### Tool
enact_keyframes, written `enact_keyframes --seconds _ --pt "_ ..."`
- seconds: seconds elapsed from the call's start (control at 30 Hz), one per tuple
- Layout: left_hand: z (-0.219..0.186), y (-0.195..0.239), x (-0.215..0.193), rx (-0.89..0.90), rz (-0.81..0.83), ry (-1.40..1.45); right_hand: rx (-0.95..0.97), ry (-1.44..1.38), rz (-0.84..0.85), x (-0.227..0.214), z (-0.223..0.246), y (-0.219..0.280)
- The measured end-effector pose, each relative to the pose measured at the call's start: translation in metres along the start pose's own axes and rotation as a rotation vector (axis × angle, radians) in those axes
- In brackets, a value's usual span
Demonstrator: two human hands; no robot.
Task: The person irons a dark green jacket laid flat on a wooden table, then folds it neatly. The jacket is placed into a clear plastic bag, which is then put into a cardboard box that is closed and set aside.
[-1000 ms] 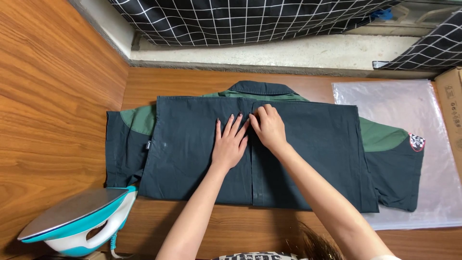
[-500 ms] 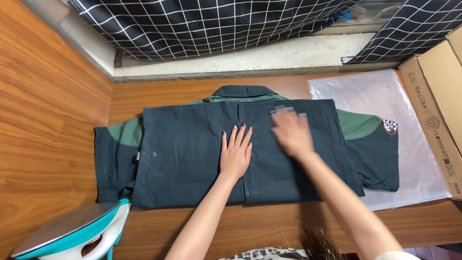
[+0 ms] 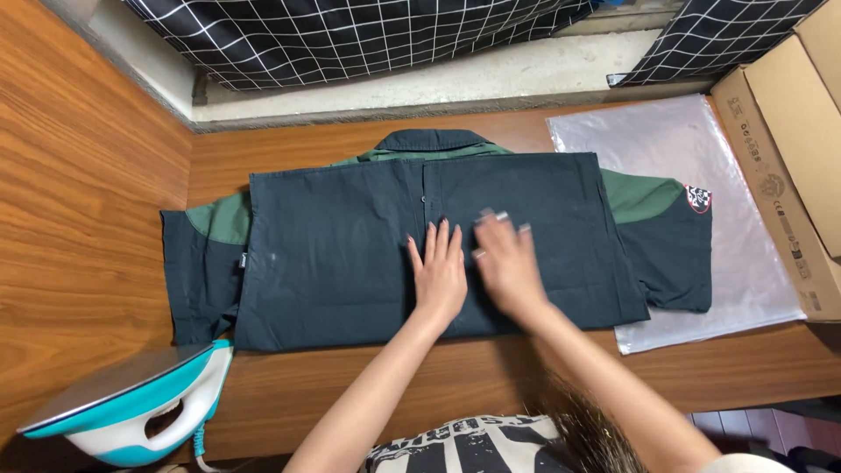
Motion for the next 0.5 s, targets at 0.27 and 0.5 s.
enact_keyframes --seconds 0.27,0.5 --pt "0.002 0.038 0.009 0.067 0.006 -0.035 0.035 0.145 0.044 0.012 -0.015 0.07" --pt "-0.001 0.04 -0.004 0.077 -0.058 -0.148 0.682 0.213 0.247 -0.001 -0.233 0.151"
Point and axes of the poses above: each hand's wrist, its own y-axis away from the middle knuckle, its own x-axis out of the palm, z = x × y, the point moved 4 cm from there along -y, towards the middle knuckle, and after that the axes turned 11 degrees about z, right-handed, at the moved point
